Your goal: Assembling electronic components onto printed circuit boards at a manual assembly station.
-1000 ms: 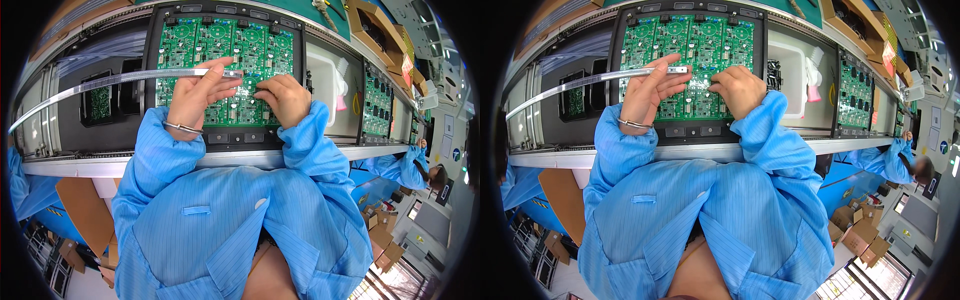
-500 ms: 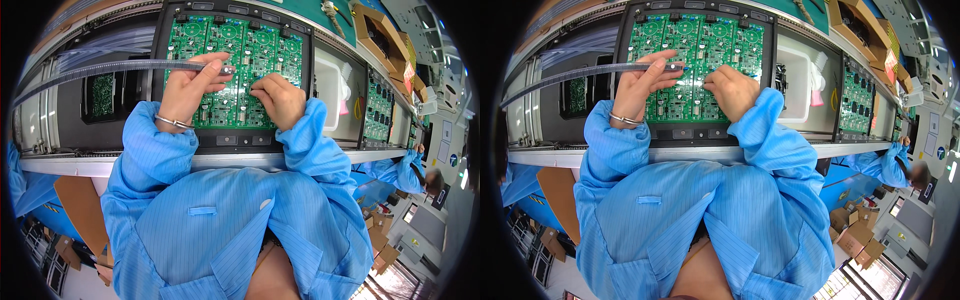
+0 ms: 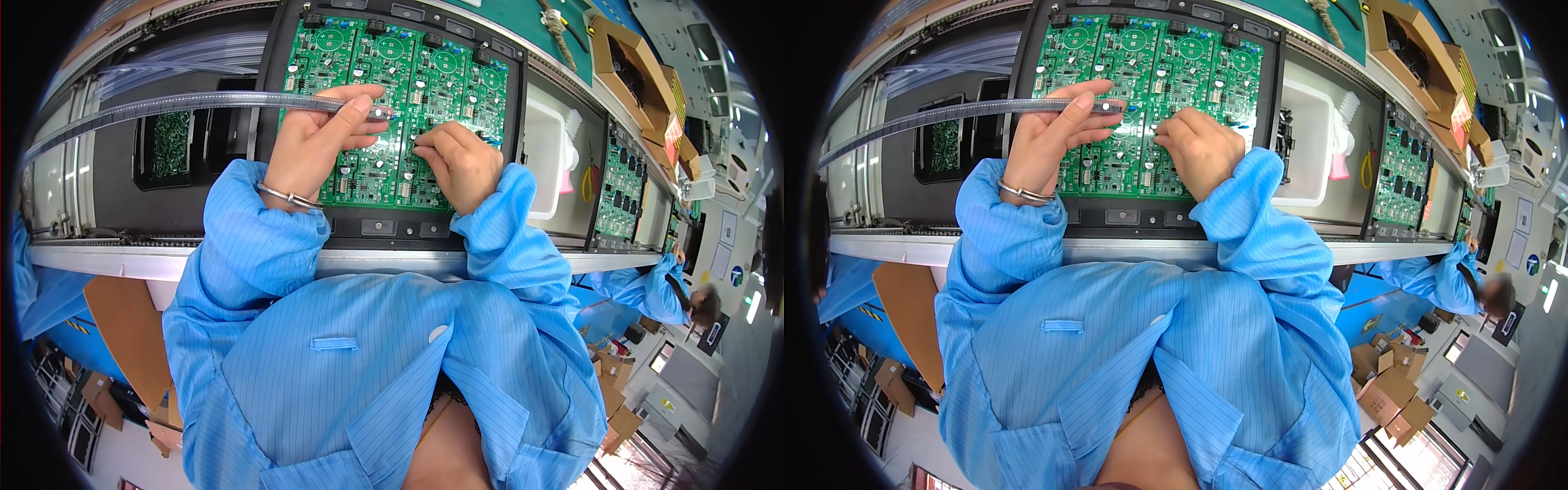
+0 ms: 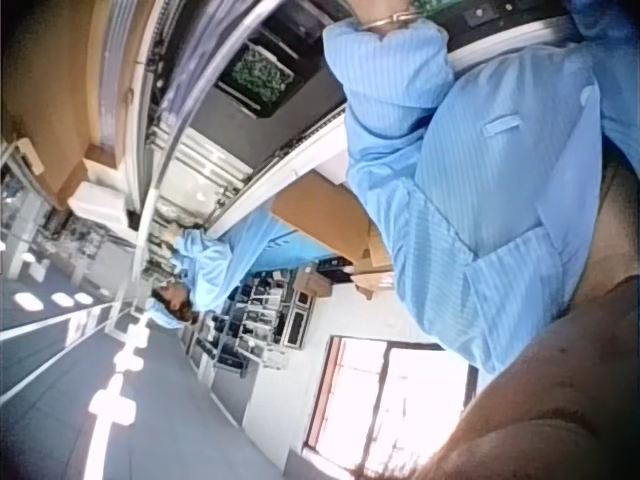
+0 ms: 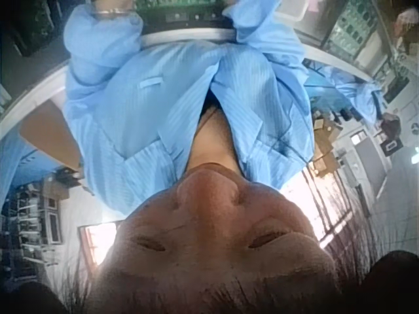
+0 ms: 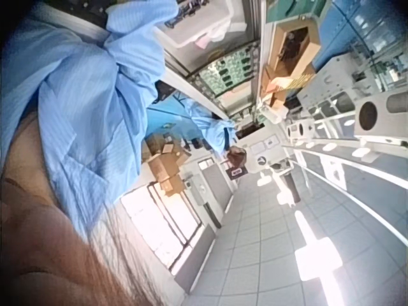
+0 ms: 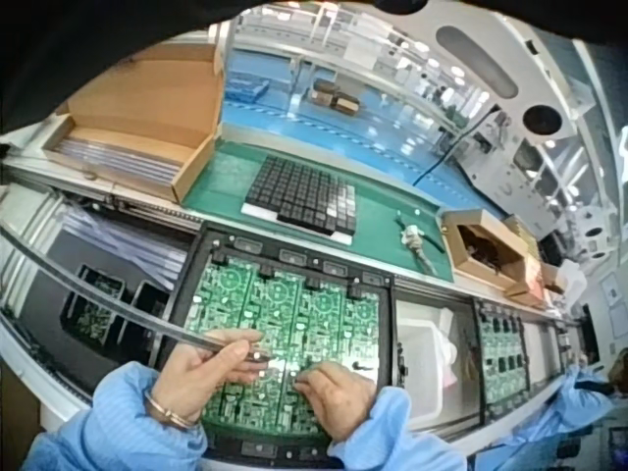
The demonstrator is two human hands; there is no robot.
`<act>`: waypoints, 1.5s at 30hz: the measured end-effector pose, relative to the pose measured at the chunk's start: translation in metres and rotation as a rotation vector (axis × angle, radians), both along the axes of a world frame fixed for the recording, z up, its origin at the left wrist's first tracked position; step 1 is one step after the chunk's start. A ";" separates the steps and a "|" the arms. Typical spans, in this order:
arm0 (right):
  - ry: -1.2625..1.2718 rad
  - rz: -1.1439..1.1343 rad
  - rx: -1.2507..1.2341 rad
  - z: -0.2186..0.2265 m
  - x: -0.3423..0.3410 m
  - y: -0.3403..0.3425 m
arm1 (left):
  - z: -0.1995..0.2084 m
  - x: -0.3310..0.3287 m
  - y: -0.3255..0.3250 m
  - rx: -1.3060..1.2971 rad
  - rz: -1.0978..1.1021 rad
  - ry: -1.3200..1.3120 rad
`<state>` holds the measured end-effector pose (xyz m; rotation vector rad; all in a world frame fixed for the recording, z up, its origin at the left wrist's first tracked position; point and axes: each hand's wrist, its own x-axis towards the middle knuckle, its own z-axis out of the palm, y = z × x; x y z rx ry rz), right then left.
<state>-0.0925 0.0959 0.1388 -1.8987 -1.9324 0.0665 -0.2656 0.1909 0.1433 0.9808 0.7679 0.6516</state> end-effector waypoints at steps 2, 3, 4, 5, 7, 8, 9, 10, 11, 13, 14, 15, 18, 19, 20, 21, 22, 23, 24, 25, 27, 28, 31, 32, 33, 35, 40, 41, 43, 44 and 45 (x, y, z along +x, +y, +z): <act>-0.074 0.008 0.009 0.000 -0.001 0.000 | 0.000 0.000 0.000 0.003 0.001 0.002; -0.111 0.012 0.013 0.001 -0.002 0.001 | 0.000 0.000 0.000 0.004 0.002 0.004; -0.110 0.012 0.013 0.001 -0.002 0.001 | 0.000 -0.001 0.000 0.003 0.002 0.004; -0.151 0.018 0.004 0.003 -0.003 0.002 | 0.000 -0.001 0.000 0.003 0.003 0.004; -0.233 0.031 -0.012 0.005 -0.004 0.002 | 0.000 -0.001 0.000 0.003 0.004 0.002; -0.274 0.038 -0.021 0.005 -0.005 0.003 | 0.000 -0.001 0.000 0.003 0.005 0.002; -0.274 0.039 -0.021 0.005 -0.006 0.003 | 0.000 -0.002 0.001 0.003 0.006 0.002; -0.307 0.034 -0.028 0.005 -0.007 0.003 | 0.000 -0.002 0.001 0.003 0.005 -0.002; -0.341 0.030 -0.035 0.004 -0.008 0.003 | -0.001 -0.002 0.001 0.004 0.004 -0.005; -0.407 0.020 -0.047 0.004 -0.010 0.004 | -0.001 -0.002 0.001 0.006 0.002 -0.012; -0.408 0.020 -0.047 0.004 -0.010 0.004 | -0.001 -0.002 0.001 0.006 0.002 -0.013; -0.418 0.015 -0.053 0.004 -0.011 0.004 | -0.001 -0.002 0.001 0.006 0.004 -0.011; -0.446 0.002 -0.070 0.004 -0.012 0.005 | 0.000 -0.002 0.002 0.004 0.011 -0.006; -0.447 0.003 -0.070 0.004 -0.013 0.005 | 0.000 -0.002 0.002 0.004 0.012 -0.006; -0.450 -0.006 -0.083 0.005 -0.014 0.005 | 0.000 -0.002 0.001 -0.008 0.026 -0.015; -0.453 -0.014 -0.095 0.006 -0.015 0.005 | -0.001 -0.002 0.001 -0.019 0.039 -0.023; -0.456 -0.022 -0.107 0.007 -0.016 0.005 | -0.001 -0.002 0.001 -0.031 0.053 -0.032; -0.460 -0.030 -0.119 0.007 -0.017 0.005 | 0.000 -0.002 0.001 -0.042 0.067 -0.041; -0.460 -0.028 -0.120 0.008 -0.017 0.005 | 0.000 -0.002 0.001 -0.044 0.069 -0.041; -0.469 -0.026 -0.124 0.008 -0.017 0.005 | 0.001 -0.003 0.001 -0.032 0.058 -0.035; -0.486 -0.023 -0.133 0.008 -0.018 0.006 | 0.002 -0.004 0.001 -0.007 0.034 -0.021; -0.495 -0.022 -0.138 0.008 -0.018 0.006 | 0.002 -0.004 0.001 0.004 0.021 -0.015; -0.520 -0.017 -0.181 0.012 -0.020 0.007 | 0.003 -0.005 0.001 0.004 0.021 -0.019; -0.532 -0.016 -0.204 0.013 -0.021 0.007 | 0.003 -0.005 0.000 0.003 0.020 -0.020; -0.544 -0.015 -0.228 0.014 -0.022 0.006 | 0.003 -0.005 0.000 0.001 0.018 -0.021; -0.502 -0.023 -0.180 0.013 -0.021 0.000 | 0.003 -0.004 0.000 0.006 0.018 -0.024; -0.396 -0.022 -0.014 0.005 -0.019 -0.014 | 0.002 -0.004 -0.001 0.023 0.015 -0.009; -0.423 0.003 0.021 0.003 -0.019 -0.015 | 0.002 -0.004 -0.002 0.037 0.016 0.007; -0.477 0.052 0.091 0.002 -0.020 -0.017 | 0.002 -0.003 -0.003 0.066 0.016 0.039; -0.475 0.047 0.095 0.003 -0.019 -0.017 | 0.002 -0.003 -0.004 0.071 0.012 0.041; -0.391 0.038 0.099 0.006 -0.018 -0.016 | 0.001 -0.003 -0.005 0.086 0.005 0.041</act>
